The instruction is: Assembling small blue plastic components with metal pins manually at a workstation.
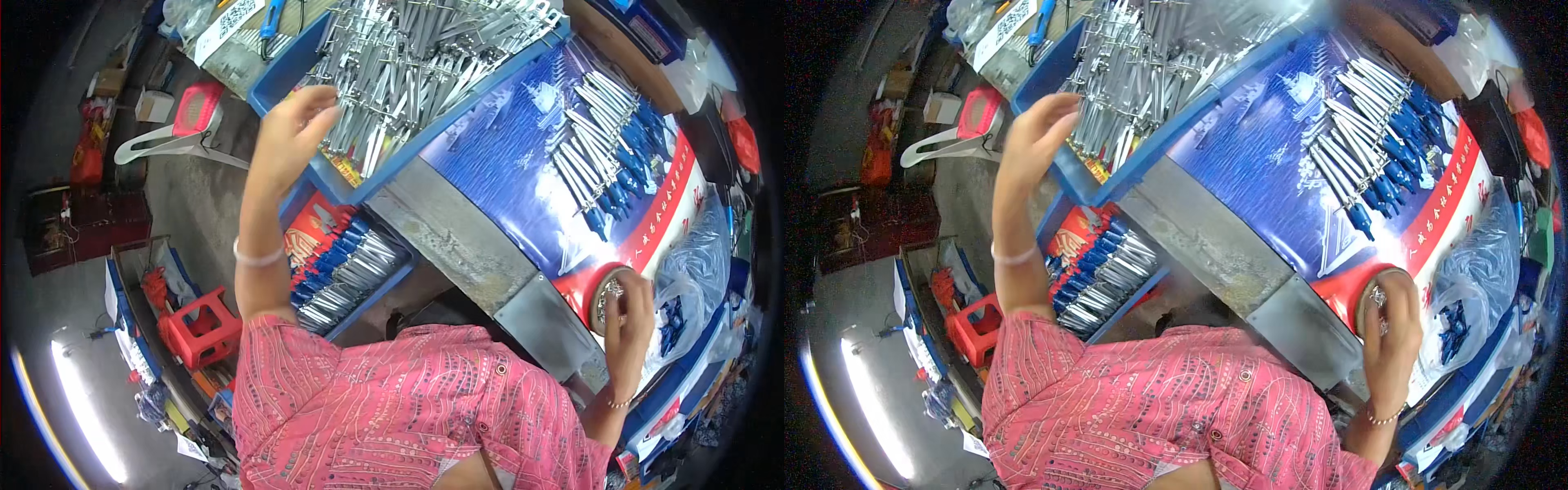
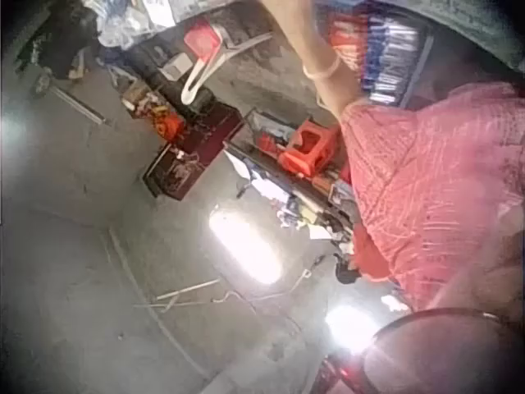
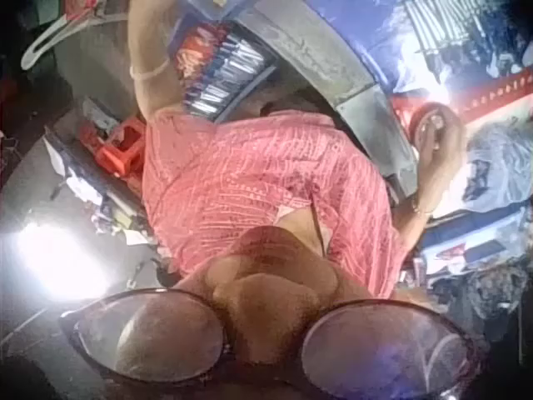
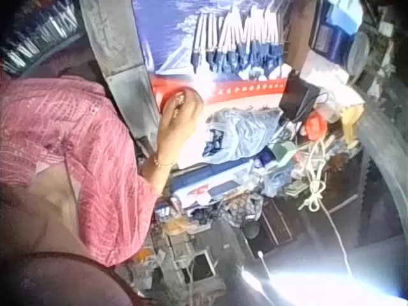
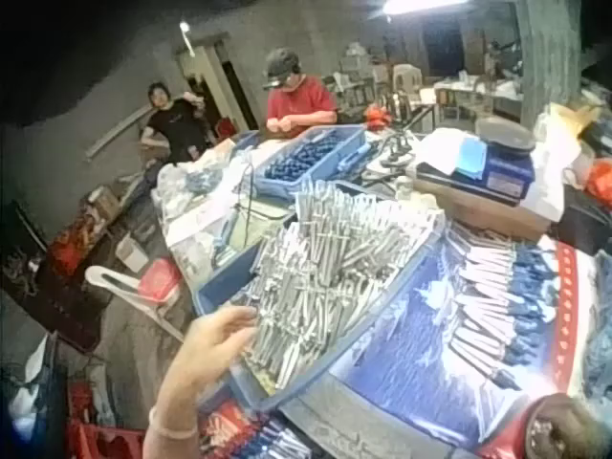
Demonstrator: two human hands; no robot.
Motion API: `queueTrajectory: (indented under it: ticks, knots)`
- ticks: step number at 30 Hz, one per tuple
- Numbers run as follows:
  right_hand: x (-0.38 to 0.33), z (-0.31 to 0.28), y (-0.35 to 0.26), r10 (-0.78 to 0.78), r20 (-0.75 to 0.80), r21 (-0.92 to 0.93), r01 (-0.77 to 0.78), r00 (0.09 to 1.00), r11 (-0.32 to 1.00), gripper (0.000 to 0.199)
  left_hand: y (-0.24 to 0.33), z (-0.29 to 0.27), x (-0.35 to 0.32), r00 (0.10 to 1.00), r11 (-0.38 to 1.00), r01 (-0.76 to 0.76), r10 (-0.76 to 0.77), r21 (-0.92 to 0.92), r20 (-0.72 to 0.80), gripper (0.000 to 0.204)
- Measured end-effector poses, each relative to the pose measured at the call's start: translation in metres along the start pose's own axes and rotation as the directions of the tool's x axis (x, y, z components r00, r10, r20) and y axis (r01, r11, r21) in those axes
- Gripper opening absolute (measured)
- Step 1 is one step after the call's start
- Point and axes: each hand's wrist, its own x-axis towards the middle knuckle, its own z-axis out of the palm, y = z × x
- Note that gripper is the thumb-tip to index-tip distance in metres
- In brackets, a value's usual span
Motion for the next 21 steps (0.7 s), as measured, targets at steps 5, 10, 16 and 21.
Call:
queueTrajectory:
  ticks: [5,10,16,21]
  knots:
    - [-0.034,0.017,-0.015,0.138,0.124,0.156,-0.156,0.983,0.975,0.023,-0.028,0.033,0.038,0.984,0.789,-0.149,0.062,0.596,0.164,0.037]
    - [-0.040,0.021,-0.013,0.095,0.175,0.166,-0.124,0.980,0.978,0.023,-0.028,0.045,0.044,0.989,0.813,-0.069,-0.018,0.579,0.144,0.035]
    - [-0.030,0.030,-0.016,-0.067,0.204,0.150,0.036,0.977,0.988,0.023,-0.030,0.041,0.040,0.996,0.873,-0.048,0.005,0.485,0.089,0.034]
    - [-0.031,0.034,-0.013,-0.097,0.240,0.147,0.062,0.966,0.987,0.021,-0.031,0.024,0.029,0.975,0.999,0.050,-0.049,0.002,-0.218,0.026]
